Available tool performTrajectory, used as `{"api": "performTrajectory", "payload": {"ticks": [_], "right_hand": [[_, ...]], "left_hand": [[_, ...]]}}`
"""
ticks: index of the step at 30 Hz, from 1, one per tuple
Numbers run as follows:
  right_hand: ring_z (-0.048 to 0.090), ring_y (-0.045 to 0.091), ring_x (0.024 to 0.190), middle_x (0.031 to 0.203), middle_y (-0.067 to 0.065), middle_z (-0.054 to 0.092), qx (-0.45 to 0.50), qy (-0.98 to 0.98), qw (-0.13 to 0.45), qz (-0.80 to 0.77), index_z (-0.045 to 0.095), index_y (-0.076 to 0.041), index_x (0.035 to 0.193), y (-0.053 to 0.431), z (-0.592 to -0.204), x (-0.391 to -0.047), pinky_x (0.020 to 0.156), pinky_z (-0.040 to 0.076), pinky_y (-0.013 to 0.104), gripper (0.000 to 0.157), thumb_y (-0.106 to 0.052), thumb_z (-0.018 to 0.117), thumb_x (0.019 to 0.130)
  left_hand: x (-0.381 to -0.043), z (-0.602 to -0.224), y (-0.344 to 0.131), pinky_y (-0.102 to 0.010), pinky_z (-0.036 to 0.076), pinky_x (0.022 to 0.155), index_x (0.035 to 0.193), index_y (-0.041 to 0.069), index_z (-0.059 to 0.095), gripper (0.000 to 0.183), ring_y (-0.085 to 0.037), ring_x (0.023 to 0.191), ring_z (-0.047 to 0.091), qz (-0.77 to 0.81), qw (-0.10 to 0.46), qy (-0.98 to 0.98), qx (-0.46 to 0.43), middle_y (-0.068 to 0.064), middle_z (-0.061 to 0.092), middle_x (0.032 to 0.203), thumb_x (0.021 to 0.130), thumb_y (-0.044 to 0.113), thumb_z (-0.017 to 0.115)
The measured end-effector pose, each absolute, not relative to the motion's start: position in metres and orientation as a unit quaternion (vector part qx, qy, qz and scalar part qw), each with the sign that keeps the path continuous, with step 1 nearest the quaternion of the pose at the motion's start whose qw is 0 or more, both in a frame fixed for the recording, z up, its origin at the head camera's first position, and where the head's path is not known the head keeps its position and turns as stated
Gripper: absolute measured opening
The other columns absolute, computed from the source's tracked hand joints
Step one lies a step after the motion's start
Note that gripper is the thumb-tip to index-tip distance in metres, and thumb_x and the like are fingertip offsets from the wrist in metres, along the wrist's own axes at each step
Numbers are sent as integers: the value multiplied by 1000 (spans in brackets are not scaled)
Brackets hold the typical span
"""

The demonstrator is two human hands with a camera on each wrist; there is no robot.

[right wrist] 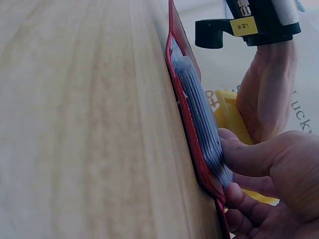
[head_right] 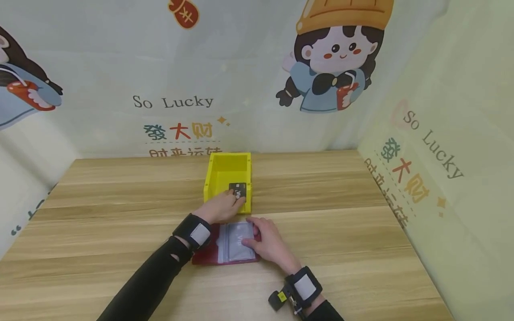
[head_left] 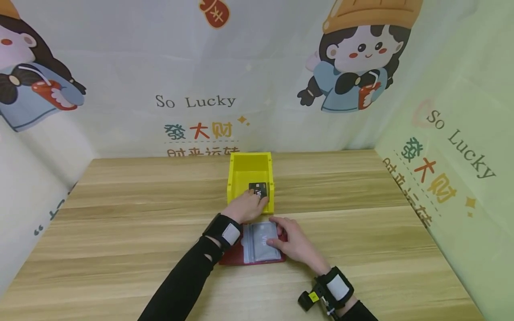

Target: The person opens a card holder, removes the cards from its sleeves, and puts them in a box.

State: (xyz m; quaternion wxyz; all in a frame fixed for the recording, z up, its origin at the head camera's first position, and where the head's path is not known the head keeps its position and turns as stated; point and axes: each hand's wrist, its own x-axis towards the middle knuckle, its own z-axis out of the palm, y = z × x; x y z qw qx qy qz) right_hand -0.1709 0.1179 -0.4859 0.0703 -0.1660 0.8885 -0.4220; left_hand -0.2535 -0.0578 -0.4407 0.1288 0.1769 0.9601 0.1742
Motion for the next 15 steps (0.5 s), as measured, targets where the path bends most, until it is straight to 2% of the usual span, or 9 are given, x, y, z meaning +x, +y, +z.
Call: {"api": "performTrajectory", "payload": {"ticks": [3, 6, 9, 12, 15], "right_hand": [[45, 19, 92, 95, 4, 50, -168, 888, 69, -422, 58, 5, 142, 118, -487, -170, 77, 35, 28, 55, -10, 79, 93], [45, 19, 91, 94, 4, 50, -170, 888, 69, -423, 58, 6, 142, 118, -488, -170, 77, 35, 27, 54, -9, 79, 93], [45, 18, 91, 94, 4, 50, -166, 888, 71, -423, 59, 5, 141, 118, -487, -170, 77, 35, 27, 54, -9, 79, 93], [45, 18, 91, 94, 4, 50, -161, 889, 73, -421, 59, 4, 142, 118, -486, -170, 77, 35, 27, 54, -9, 79, 93], [45, 18, 91, 94, 4, 50, -156, 890, 78, -420, 59, 4, 142, 118, -486, -171, 77, 35, 27, 54, -9, 79, 94]], "left_hand": [[-253, -440, -58, -50, 36, 124, 135, -8, 64, 57, -43, 149, 45, 158, 145, 961, 175, -33, 46, 157, 116, 34, 31], [-251, -440, -56, -51, 40, 120, 131, -9, 67, 57, -44, 144, 49, 155, 130, 964, 171, -34, 50, 153, 116, 33, 32], [-250, -442, -55, -52, 49, 112, 119, -11, 71, 56, -44, 130, 60, 148, 93, 969, 176, -34, 60, 140, 116, 31, 34], [-250, -444, -54, -52, 53, 105, 111, -11, 73, 55, -43, 121, 65, 139, 59, 972, 180, -33, 65, 131, 115, 29, 37], [-251, -447, -53, -51, 53, 106, 111, -11, 74, 54, -43, 124, 63, 134, 47, 974, 178, -33, 65, 131, 115, 28, 37]]}}
